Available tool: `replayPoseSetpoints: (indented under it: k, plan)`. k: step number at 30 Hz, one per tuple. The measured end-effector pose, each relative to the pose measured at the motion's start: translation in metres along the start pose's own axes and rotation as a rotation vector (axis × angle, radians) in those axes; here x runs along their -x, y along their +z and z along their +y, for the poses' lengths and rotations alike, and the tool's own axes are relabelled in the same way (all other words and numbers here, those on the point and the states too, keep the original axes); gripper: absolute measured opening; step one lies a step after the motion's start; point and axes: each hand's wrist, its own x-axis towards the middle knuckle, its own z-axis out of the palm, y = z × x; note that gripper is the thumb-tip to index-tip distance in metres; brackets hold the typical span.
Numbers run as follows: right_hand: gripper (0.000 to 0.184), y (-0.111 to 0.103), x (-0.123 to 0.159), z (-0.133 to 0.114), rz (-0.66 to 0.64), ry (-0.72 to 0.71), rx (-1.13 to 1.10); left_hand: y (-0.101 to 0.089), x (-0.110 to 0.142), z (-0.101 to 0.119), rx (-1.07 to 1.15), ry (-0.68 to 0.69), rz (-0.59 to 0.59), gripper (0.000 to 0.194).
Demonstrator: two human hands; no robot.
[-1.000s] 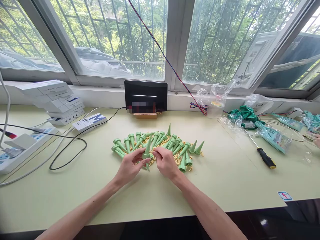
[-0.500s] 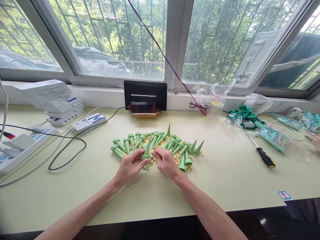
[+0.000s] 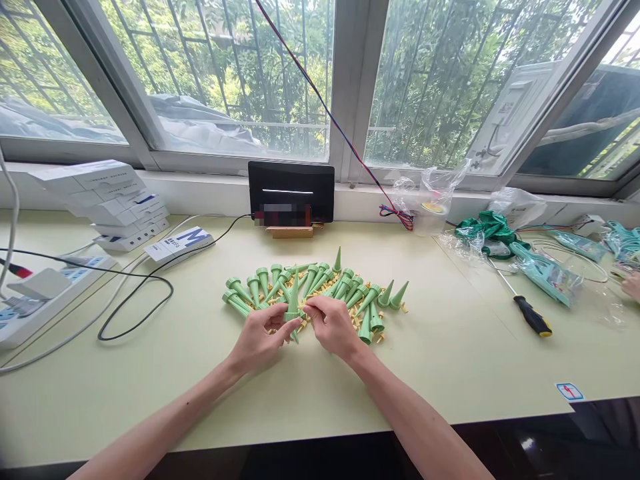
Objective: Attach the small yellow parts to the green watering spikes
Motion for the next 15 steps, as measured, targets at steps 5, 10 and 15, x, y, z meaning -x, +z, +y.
replayPoseSetpoints:
  k: [5, 10, 15]
  plan:
    - [0.02, 0.0, 0.0003, -0.0003, 0.014, -0.013, -0.004, -0.0001, 0.0004, 0.0, -0.012, 0.0, -0.002, 0.034]
    - [0.019, -0.0008, 0.0, -0.0022, 0.011, -0.023, -0.017, -0.0007, 0.0003, 0.0022, -0.009, -0.029, -0.022, 0.042]
    - [0.02, 0.0001, 0.0003, -0.0017, 0.014, -0.006, -0.001, 0.0, -0.0008, 0.0028, 0.012, -0.039, -0.03, 0.04]
